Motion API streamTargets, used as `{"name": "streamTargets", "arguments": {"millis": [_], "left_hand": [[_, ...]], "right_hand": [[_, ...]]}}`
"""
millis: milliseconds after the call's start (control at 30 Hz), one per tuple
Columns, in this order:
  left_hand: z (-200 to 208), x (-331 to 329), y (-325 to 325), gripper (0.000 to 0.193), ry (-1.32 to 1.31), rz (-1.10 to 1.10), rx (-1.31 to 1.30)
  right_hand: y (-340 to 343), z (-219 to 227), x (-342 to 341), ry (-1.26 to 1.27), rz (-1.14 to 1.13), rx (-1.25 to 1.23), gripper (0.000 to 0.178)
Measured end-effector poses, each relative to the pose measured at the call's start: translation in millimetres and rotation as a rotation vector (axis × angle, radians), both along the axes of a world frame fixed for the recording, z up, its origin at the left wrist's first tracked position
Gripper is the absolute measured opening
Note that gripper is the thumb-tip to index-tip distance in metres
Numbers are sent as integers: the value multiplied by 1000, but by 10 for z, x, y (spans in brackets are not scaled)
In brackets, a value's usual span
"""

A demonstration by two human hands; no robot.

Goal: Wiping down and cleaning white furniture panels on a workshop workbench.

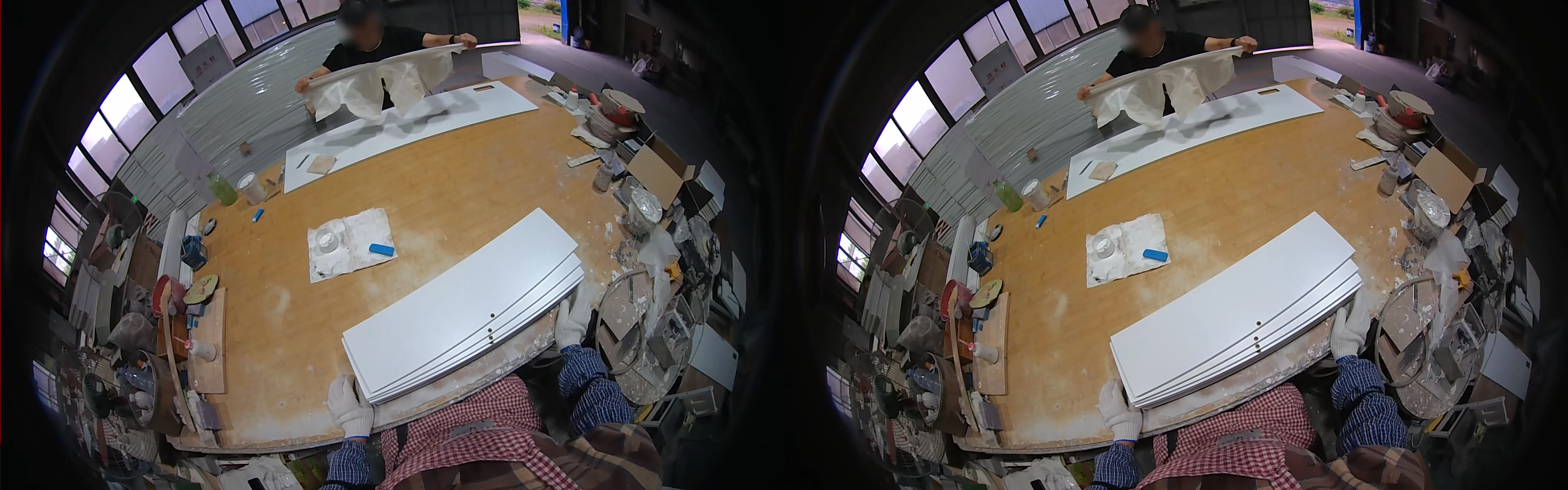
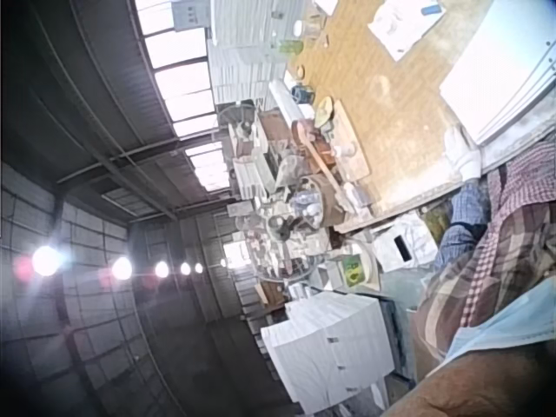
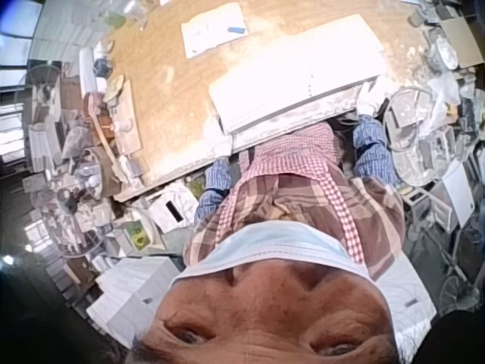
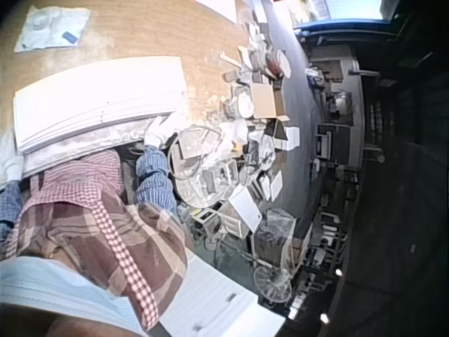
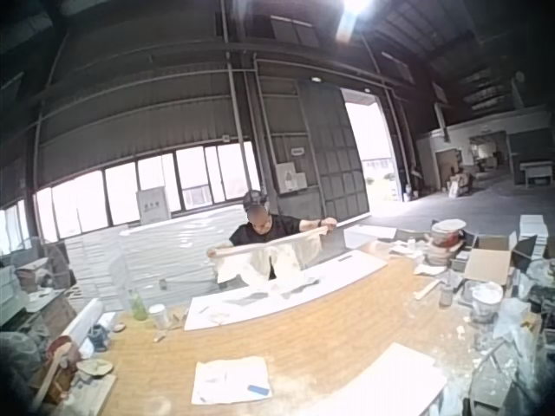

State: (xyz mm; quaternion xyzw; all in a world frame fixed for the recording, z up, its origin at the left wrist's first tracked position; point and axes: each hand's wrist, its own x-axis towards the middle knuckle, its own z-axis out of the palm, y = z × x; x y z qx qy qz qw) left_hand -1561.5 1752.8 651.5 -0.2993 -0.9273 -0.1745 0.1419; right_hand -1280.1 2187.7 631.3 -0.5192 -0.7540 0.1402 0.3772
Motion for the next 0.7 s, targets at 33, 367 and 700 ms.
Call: {"name": "streamTargets", "arguments": {"millis": [33, 367, 700], "left_hand": [[-8, -1, -7, 33, 0, 1, -3], [-29, -12, -5, 35, -6, -1, -7], [-34, -10, -17, 35, 1, 7, -14]], "right_hand": [[5, -7, 2, 0, 0, 0, 66], [43, -111, 24, -28, -19, 32, 66], [18, -77, 9, -21, -18, 38, 66]]}}
